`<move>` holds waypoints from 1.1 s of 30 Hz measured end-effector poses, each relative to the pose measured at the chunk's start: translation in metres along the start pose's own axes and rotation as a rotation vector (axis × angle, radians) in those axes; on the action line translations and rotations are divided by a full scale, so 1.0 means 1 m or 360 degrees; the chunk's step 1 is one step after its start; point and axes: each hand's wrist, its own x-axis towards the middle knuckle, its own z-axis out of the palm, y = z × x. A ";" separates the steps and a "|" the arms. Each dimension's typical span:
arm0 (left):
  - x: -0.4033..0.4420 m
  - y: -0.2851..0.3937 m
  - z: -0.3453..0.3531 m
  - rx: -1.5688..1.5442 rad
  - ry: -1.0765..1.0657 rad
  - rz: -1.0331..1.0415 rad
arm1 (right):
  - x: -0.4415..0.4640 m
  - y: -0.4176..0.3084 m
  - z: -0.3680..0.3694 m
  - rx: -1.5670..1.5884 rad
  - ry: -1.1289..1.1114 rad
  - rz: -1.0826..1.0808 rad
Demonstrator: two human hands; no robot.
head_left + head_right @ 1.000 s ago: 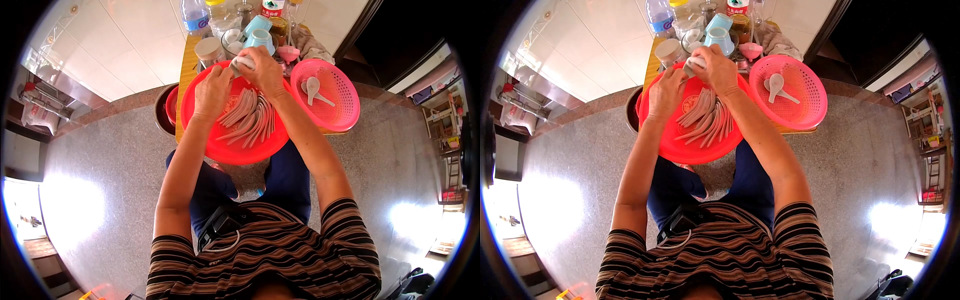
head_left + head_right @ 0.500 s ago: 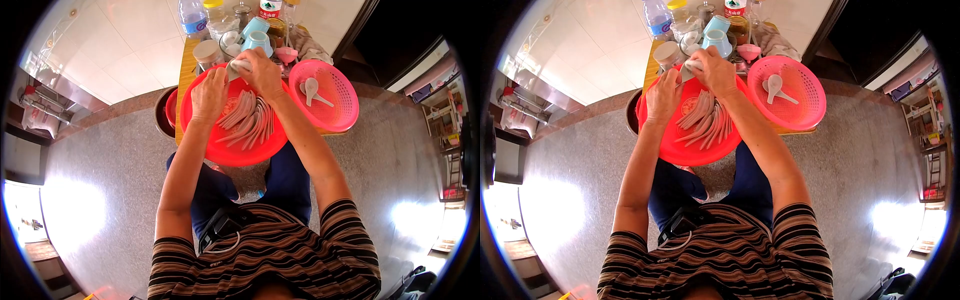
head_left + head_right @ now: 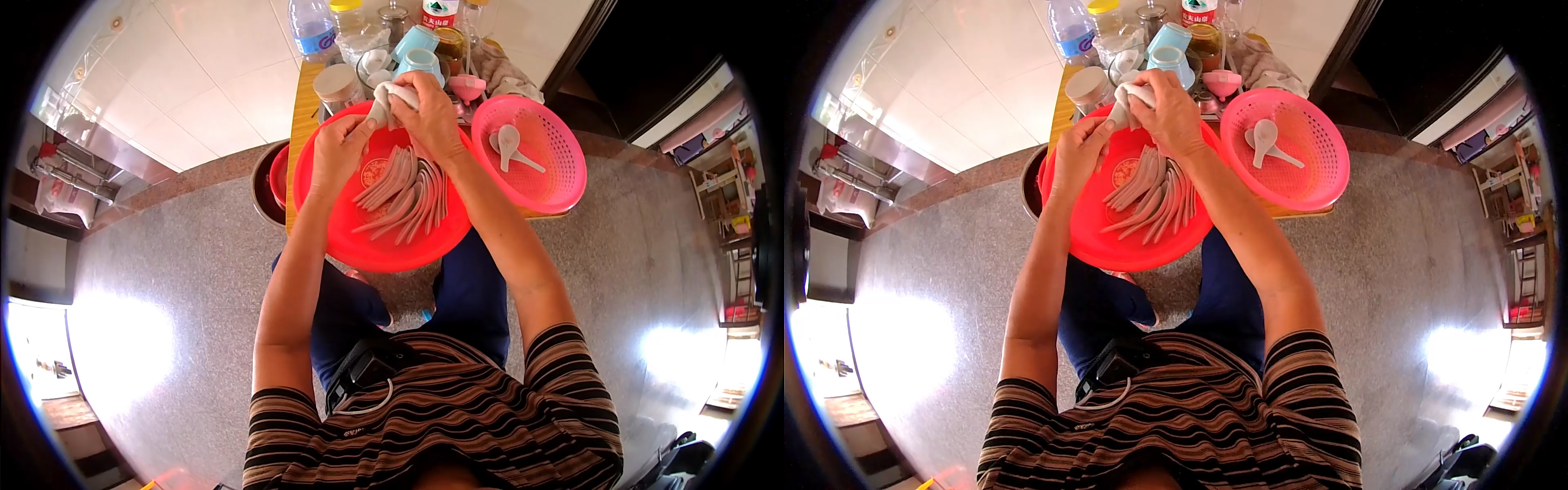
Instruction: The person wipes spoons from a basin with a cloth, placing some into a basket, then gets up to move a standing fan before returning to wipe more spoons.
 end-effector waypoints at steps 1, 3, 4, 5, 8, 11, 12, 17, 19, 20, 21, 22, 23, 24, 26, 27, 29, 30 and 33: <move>-0.001 0.005 -0.002 -0.0201 -0.0077 -0.0094 | 0.000 0.003 0.000 -0.0020 0.0042 0.0038; -0.002 0.007 -0.003 -0.0404 -0.0153 -0.0190 | -0.003 0.001 -0.002 0.0068 -0.0093 0.0042; -0.001 0.005 -0.002 -0.0417 -0.0141 -0.0192 | -0.004 -0.003 -0.004 0.0159 -0.0230 0.0044; -0.001 0.003 -0.002 -0.0430 -0.0125 -0.0197 | -0.005 -0.008 -0.004 0.0163 -0.0236 0.0043; -0.002 0.009 -0.006 -0.0573 -0.0077 -0.0254 | -0.006 -0.015 0.000 0.0081 -0.0264 -0.0165; -0.003 0.015 -0.008 -0.0554 -0.0141 -0.0200 | -0.002 -0.005 0.000 0.0118 -0.0082 0.0001; -0.003 0.015 -0.007 -0.0555 -0.0145 -0.0199 | -0.001 0.002 -0.001 0.0029 -0.0051 0.0018; -0.003 0.011 -0.005 -0.0295 -0.0104 -0.0141 | -0.005 0.009 -0.003 -0.0154 -0.0204 0.0188; -0.003 0.013 -0.007 -0.0290 -0.0026 -0.0164 | -0.004 0.000 -0.008 0.0070 -0.0669 0.0270; -0.002 0.014 -0.008 -0.0287 0.0049 -0.0182 | -0.005 -0.004 -0.008 0.0070 -0.0667 0.0272; -0.001 0.013 -0.009 -0.0287 0.0044 -0.0182 | -0.006 -0.009 -0.007 0.0125 -0.0653 0.0229; 0.000 0.010 -0.012 -0.0397 0.0028 -0.0198 | -0.007 -0.011 -0.007 0.0177 -0.0637 0.0187; 0.000 0.009 -0.012 -0.0509 0.0013 -0.0213 | -0.007 -0.007 -0.007 0.0173 -0.0631 0.0191; 0.001 0.008 -0.010 -0.0510 0.0010 -0.0208 | -0.005 -0.003 -0.008 0.0290 -0.0532 0.0210; 0.001 0.006 -0.008 -0.0423 0.0065 -0.0122 | -0.003 0.003 -0.008 0.0407 -0.0436 0.0221; 0.001 0.007 -0.008 -0.0423 0.0070 -0.0118 | -0.002 0.003 -0.009 0.0590 -0.0316 0.0355; 0.000 0.009 -0.008 -0.0378 0.0100 -0.0119 | -0.001 0.003 -0.008 0.0772 -0.0194 0.0489; 0.001 0.007 -0.007 -0.0378 0.0099 -0.0117 | 0.000 0.005 -0.008 0.0813 -0.0244 0.0511; 0.002 0.005 -0.004 -0.0093 0.0246 0.0158 | 0.002 0.005 -0.008 0.0883 -0.0323 0.0556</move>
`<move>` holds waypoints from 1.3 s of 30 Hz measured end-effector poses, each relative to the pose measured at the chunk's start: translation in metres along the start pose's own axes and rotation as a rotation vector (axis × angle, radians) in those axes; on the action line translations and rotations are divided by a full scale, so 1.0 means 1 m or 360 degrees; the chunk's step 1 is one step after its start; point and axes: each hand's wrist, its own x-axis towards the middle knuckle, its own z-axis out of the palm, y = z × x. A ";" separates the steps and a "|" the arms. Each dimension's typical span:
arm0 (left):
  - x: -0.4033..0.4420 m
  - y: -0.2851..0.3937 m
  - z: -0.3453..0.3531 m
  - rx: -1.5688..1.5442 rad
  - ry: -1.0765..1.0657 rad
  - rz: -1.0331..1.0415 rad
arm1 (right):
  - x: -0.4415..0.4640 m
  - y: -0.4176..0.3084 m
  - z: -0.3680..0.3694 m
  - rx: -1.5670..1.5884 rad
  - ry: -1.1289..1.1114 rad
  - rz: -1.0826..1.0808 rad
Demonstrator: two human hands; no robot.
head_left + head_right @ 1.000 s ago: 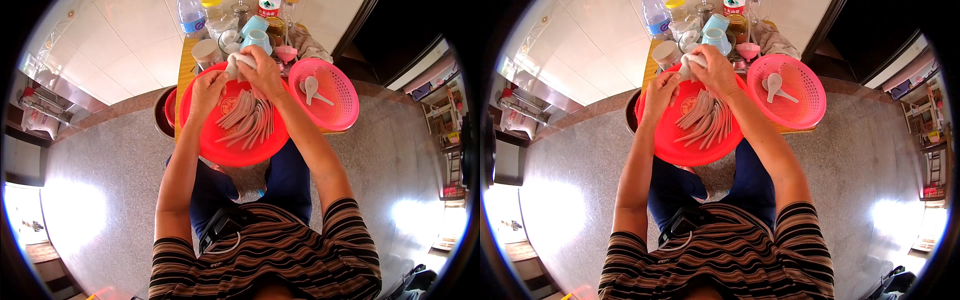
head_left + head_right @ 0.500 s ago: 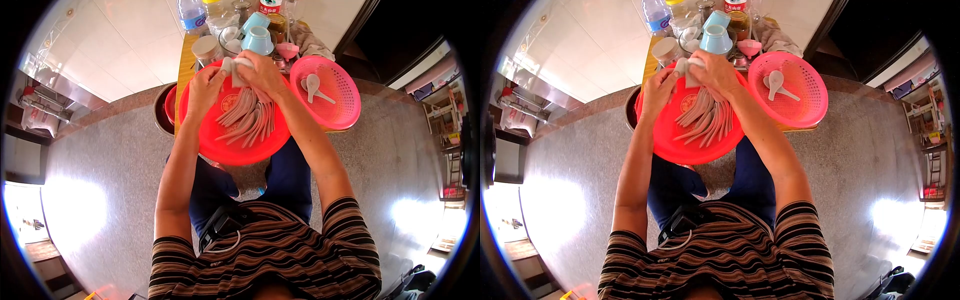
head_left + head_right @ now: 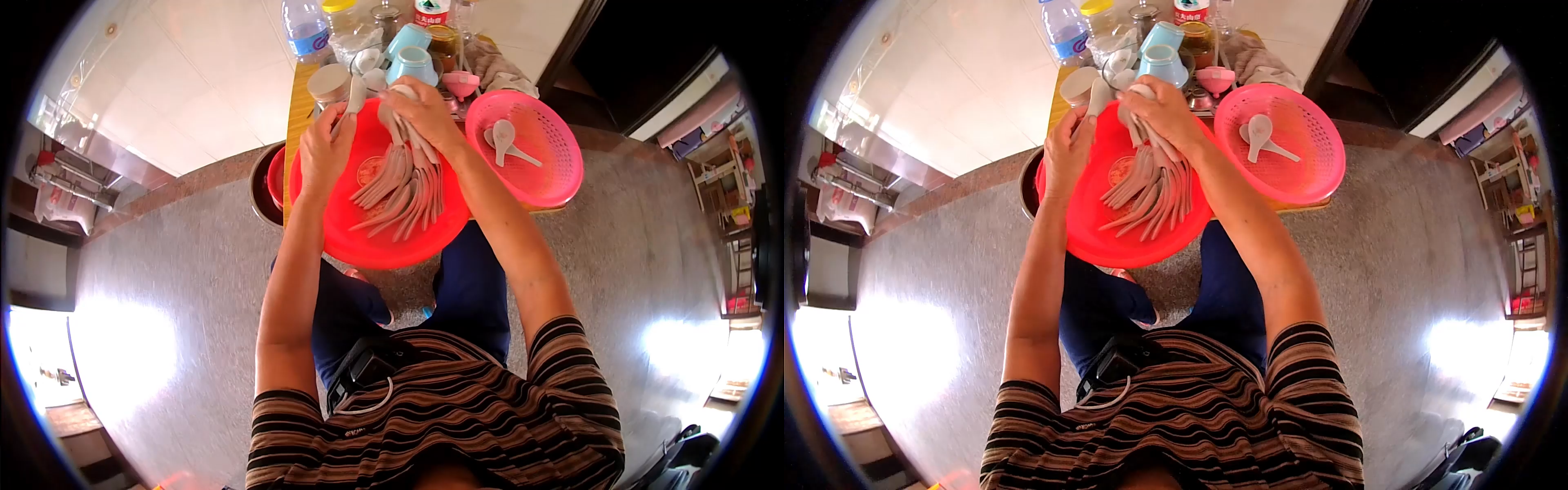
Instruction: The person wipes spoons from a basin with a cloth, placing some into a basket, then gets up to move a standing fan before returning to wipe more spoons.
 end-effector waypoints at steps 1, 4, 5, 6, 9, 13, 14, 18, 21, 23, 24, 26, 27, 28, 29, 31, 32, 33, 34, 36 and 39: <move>-0.001 0.002 0.001 0.0208 0.0056 0.0174 | 0.001 -0.001 0.002 0.0029 -0.0095 0.0046; -0.003 0.000 0.008 0.0419 0.0091 0.0540 | 0.000 -0.003 0.008 -0.0131 -0.0184 0.0146; -0.002 -0.002 0.009 0.0448 0.0119 0.0717 | 0.000 -0.004 0.008 -0.0306 -0.0232 0.0192; -0.003 0.000 0.008 0.0506 0.0103 0.0733 | -0.002 -0.009 0.007 -0.0316 -0.0196 0.0199; -0.006 0.007 0.010 0.0658 0.0061 0.0811 | -0.004 -0.018 0.005 -0.0367 -0.0160 0.0159; -0.015 0.026 0.017 0.0516 -0.0022 0.0757 | 0.002 -0.028 -0.023 -0.0662 -0.0015 0.0175; -0.016 0.028 0.018 0.0470 -0.0032 0.0725 | 0.003 -0.035 -0.035 -0.0760 0.0001 0.0300; -0.014 0.014 0.015 0.0595 -0.0269 0.0482 | 0.002 -0.045 -0.108 -0.0635 0.0161 0.0352; -0.009 -0.009 0.012 0.0874 -0.0406 0.0354 | -0.029 -0.055 -0.145 -0.0654 0.0283 0.0457; -0.008 -0.019 0.011 0.1114 -0.0520 0.0204 | -0.033 -0.028 -0.180 -0.0862 0.0225 0.0697; -0.009 -0.023 0.011 0.1146 -0.0647 0.0167 | -0.038 -0.023 -0.188 -0.0910 0.0210 0.0768; -0.010 -0.027 0.010 0.1183 -0.0775 0.0127 | -0.040 -0.009 -0.203 -0.1048 0.0086 0.0915; -0.010 -0.029 0.010 0.1148 -0.0875 0.0089 | -0.041 0.001 -0.212 -0.1188 -0.0023 0.1063; -0.011 -0.031 0.010 0.1112 -0.0978 0.0052 | -0.042 0.010 -0.214 -0.1393 -0.0036 0.0981; -0.011 -0.037 0.009 0.1118 -0.0982 0.0050 | -0.043 0.017 -0.220 -0.1385 -0.0036 0.0982; -0.009 -0.046 0.008 0.0995 -0.1232 0.0059 | -0.048 0.009 -0.213 -0.1519 -0.0139 0.0935; -0.009 -0.049 0.008 0.0997 -0.1235 0.0062 | -0.049 0.009 -0.211 -0.1517 -0.0134 0.0935; -0.009 -0.047 0.008 0.1009 -0.1276 0.0028 | -0.050 0.009 -0.209 -0.1376 -0.0128 0.1044; -0.009 -0.044 0.008 0.1018 -0.1319 -0.0004 | -0.051 0.008 -0.208 -0.1234 -0.0118 0.1151; -0.008 -0.047 0.009 0.0970 -0.1330 0.0023 | -0.053 0.006 -0.205 -0.1262 -0.0154 0.1161; -0.009 -0.050 0.009 0.0936 -0.1324 0.0019 | -0.052 0.008 -0.204 -0.1380 -0.0210 0.1160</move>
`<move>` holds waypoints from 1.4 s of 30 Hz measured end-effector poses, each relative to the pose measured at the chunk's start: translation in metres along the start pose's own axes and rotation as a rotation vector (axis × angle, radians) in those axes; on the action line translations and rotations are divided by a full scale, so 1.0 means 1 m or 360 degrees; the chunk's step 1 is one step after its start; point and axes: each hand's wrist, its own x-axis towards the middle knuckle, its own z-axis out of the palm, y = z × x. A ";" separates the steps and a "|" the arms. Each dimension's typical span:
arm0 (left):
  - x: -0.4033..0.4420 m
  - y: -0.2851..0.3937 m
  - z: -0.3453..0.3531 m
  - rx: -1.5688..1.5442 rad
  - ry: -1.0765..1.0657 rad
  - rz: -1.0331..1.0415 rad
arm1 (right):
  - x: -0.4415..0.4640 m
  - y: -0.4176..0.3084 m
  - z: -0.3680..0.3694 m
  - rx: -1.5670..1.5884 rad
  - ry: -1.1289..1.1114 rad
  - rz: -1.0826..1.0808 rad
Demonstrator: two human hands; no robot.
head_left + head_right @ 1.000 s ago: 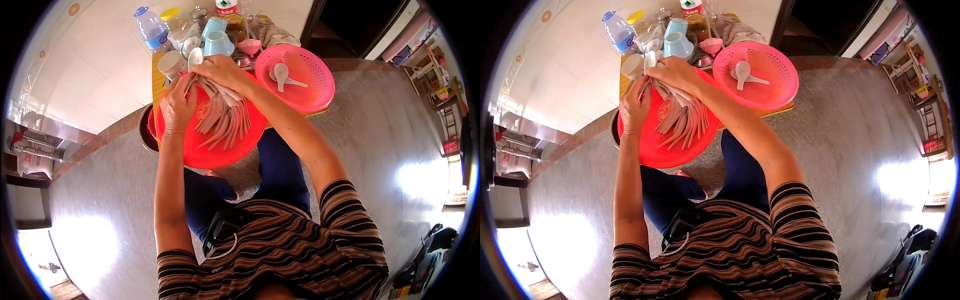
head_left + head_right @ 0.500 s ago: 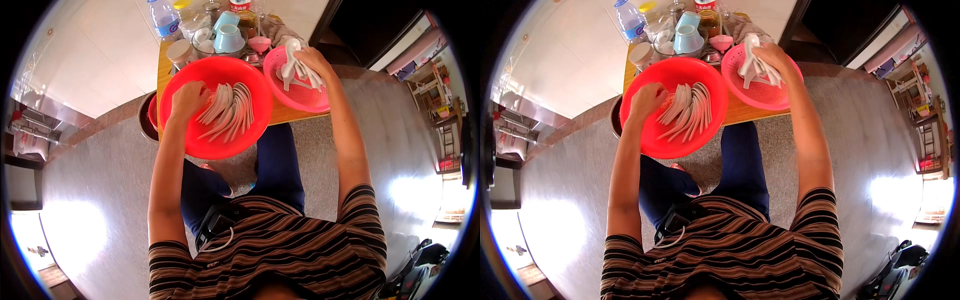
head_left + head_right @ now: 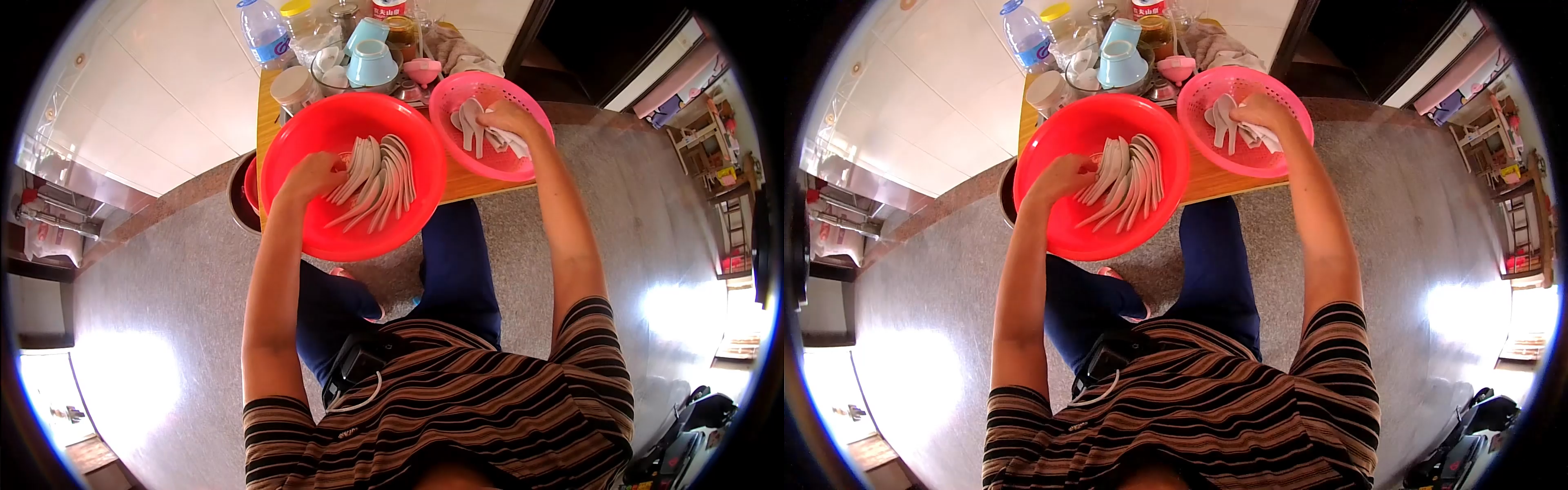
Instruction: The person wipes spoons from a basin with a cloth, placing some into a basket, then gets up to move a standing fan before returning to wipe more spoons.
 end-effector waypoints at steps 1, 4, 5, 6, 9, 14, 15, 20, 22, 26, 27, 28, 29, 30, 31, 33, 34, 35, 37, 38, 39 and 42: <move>-0.001 0.001 0.000 0.0001 0.0002 -0.0025 | 0.003 0.002 0.000 -0.0123 0.0031 -0.0023; 0.000 0.001 -0.001 0.0024 -0.0029 -0.0059 | -0.008 -0.014 -0.005 -0.0449 0.0155 0.0011; -0.001 0.002 0.000 0.0021 -0.0024 -0.0061 | -0.014 -0.021 -0.007 -0.0642 0.0250 0.0070; -0.001 0.002 0.000 0.0005 -0.0015 -0.0076 | -0.015 -0.023 -0.009 -0.0646 0.0249 0.0066; -0.002 0.003 -0.001 -0.0042 -0.0053 -0.0120 | -0.017 -0.032 -0.013 -0.0617 0.0681 -0.0159; -0.003 0.012 -0.007 0.0137 -0.0142 -0.0253 | -0.044 -0.107 -0.013 -0.0078 0.0698 -0.0534; -0.004 0.020 -0.012 0.0192 -0.0186 -0.0332 | -0.039 -0.116 -0.006 -0.0072 0.0695 -0.0543; -0.001 0.008 0.000 0.0511 -0.0109 -0.0368 | -0.025 -0.161 0.040 0.1113 0.0090 -0.0978; 0.002 0.007 0.002 0.0447 0.0025 -0.0398 | -0.015 -0.169 0.064 0.1282 0.0054 -0.1116; -0.002 0.006 -0.002 0.0202 0.0179 -0.0428 | -0.007 -0.179 0.075 0.1555 -0.0184 -0.1056; -0.003 0.004 -0.002 0.0130 0.0247 -0.0385 | -0.003 -0.181 0.079 0.1577 -0.0062 -0.1099; -0.003 0.002 -0.002 0.0057 0.0315 -0.0342 | -0.001 -0.180 0.081 0.1575 -0.0062 -0.1096; -0.002 0.001 -0.001 0.0055 0.0315 -0.0343 | 0.001 -0.178 0.083 0.1612 -0.0009 -0.1114; -0.003 0.004 -0.004 -0.0009 0.0416 -0.0325 | 0.005 -0.177 0.086 0.1648 0.0042 -0.1133; -0.003 0.007 -0.007 -0.0072 0.0515 -0.0309 | 0.008 -0.174 0.093 0.1647 0.0035 -0.1132; -0.002 0.013 -0.012 -0.0209 0.0645 -0.0262 | 0.006 -0.170 0.106 0.1154 0.0575 -0.1134; -0.002 0.016 -0.015 -0.0346 0.0771 -0.0211 | 0.005 -0.170 0.107 0.1152 0.0564 -0.1129; -0.003 0.017 -0.017 -0.0356 0.0763 -0.0223 | 0.004 -0.170 0.109 0.0895 0.0608 -0.1153; -0.003 0.019 -0.022 -0.0419 0.0813 -0.0220 | -0.001 -0.172 0.113 0.0425 0.0701 -0.1244; -0.002 0.022 -0.024 -0.0425 0.0816 -0.0216 | -0.004 -0.175 0.115 0.0416 0.0702 -0.1245; -0.003 0.025 -0.025 -0.0473 0.0826 -0.0255 | -0.006 -0.177 0.120 0.0357 0.0670 -0.1338; -0.007 0.031 -0.031 -0.0525 0.0821 -0.0221 | -0.006 -0.181 0.123 0.0321 0.0653 -0.1400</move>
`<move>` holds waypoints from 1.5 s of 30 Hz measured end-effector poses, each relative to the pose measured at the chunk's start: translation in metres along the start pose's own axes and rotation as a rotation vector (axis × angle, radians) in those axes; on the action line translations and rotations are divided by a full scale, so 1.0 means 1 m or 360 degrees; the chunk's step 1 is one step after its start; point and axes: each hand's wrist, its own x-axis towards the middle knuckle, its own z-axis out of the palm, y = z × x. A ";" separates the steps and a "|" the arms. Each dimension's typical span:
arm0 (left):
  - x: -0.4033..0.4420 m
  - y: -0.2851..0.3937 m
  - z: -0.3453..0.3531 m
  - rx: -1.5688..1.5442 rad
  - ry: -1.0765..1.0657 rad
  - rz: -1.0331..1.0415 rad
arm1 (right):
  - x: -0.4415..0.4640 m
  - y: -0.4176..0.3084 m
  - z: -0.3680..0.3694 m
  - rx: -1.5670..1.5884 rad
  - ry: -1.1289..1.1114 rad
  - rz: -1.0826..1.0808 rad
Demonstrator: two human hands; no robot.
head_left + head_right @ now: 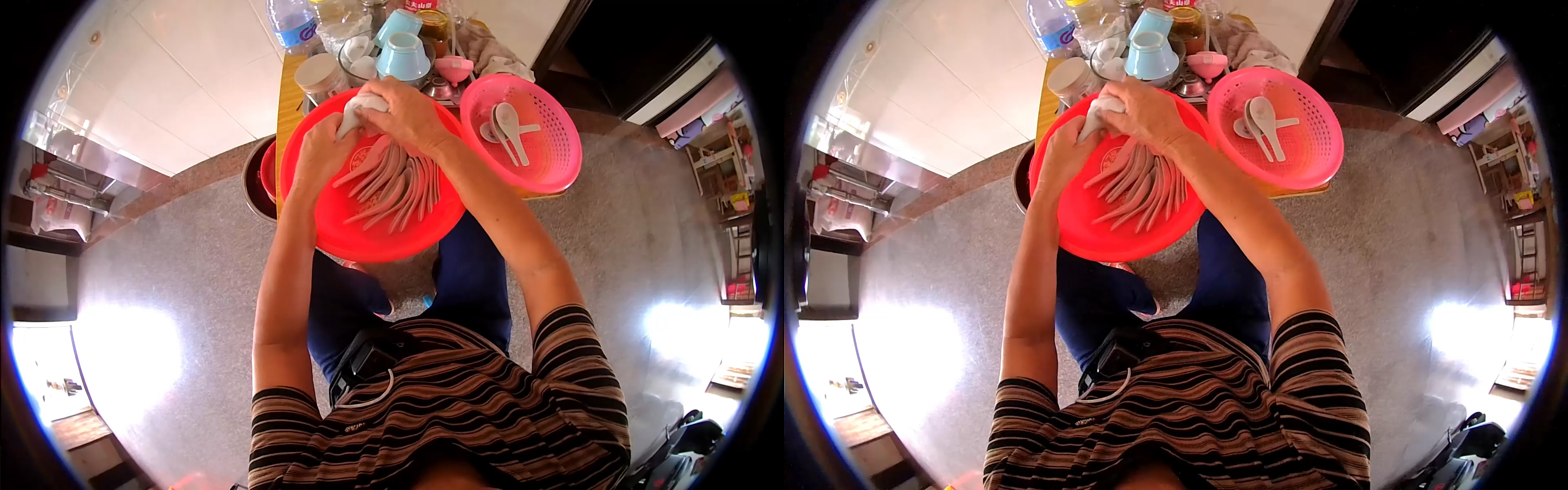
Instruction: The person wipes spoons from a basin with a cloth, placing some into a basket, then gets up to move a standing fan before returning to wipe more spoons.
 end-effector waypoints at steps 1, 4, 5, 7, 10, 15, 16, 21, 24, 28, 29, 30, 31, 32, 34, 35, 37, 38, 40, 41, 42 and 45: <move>0.000 0.001 -0.001 -0.0017 -0.0032 0.0073 | 0.002 0.003 -0.002 -0.0011 0.0011 0.0067; 0.000 -0.001 0.001 -0.0052 -0.0016 0.0211 | 0.005 0.013 -0.006 -0.0010 0.0055 0.0246; 0.000 0.000 0.001 -0.0053 -0.0016 0.0211 | 0.005 0.015 -0.006 0.0005 0.0089 0.0356; -0.002 0.003 0.000 -0.0123 -0.0007 0.0199 | 0.004 0.006 -0.010 0.0026 0.0088 0.0289; 0.000 0.000 0.003 -0.0171 0.0084 0.0111 | 0.000 -0.005 -0.005 0.0120 0.0045 -0.0004; 0.004 -0.012 0.008 -0.0190 0.0078 0.0201 | -0.002 -0.014 -0.002 0.0127 -0.0045 -0.0176; 0.003 -0.007 0.007 -0.0200 0.0020 0.0231 | -0.001 -0.013 -0.004 0.0122 0.0015 -0.0088; -0.002 0.007 -0.001 -0.0085 -0.0111 0.0178 | 0.003 0.000 -0.006 -0.0034 0.0230 0.0156; -0.001 0.003 0.002 -0.0124 -0.0002 0.0183 | 0.001 -0.003 -0.008 0.0001 0.0204 0.0149; 0.003 -0.007 0.008 -0.0230 0.0115 0.0197 | -0.002 -0.015 -0.008 0.0155 0.0062 -0.0176; 0.003 -0.009 0.008 -0.0230 0.0114 0.0197 | -0.003 -0.016 -0.008 0.0163 0.0054 -0.0157; 0.002 -0.006 0.005 -0.0228 0.0062 0.0208 | -0.002 -0.015 -0.008 0.0163 0.0055 -0.0156; 0.002 -0.004 0.003 -0.0227 0.0011 0.0221 | -0.001 -0.013 -0.010 0.0138 0.0090 -0.0054; 0.001 -0.001 0.002 -0.0229 0.0010 0.0224 | 0.000 -0.011 -0.011 0.0111 0.0126 0.0048; 0.000 0.002 0.001 -0.0207 0.0013 0.0207 | 0.002 -0.005 -0.009 0.0113 0.0199 0.0110; 0.001 0.001 0.001 -0.0207 0.0014 0.0209 | 0.002 -0.003 -0.009 0.0119 0.0269 0.0173; 0.002 -0.006 0.005 -0.0435 0.0015 0.0213 | 0.001 -0.006 -0.012 0.0133 0.0219 0.0104; 0.003 -0.009 0.007 -0.0434 0.0016 0.0214 | 0.000 -0.008 -0.013 0.0148 0.0168 0.0037; 0.004 -0.011 0.010 -0.0485 0.0129 0.0296 | -0.003 -0.014 -0.011 0.0167 0.0108 -0.0104; 0.004 -0.012 0.011 -0.0484 0.0131 0.0295 | -0.003 -0.016 -0.010 0.0185 0.0048 -0.0242; 0.005 -0.011 0.011 -0.0488 0.0157 0.0291 | -0.002 -0.017 -0.010 0.0186 0.0047 -0.0241; 0.002 -0.005 0.004 -0.0502 0.0049 0.0186 | 0.000 -0.014 -0.011 0.0181 0.0103 -0.0153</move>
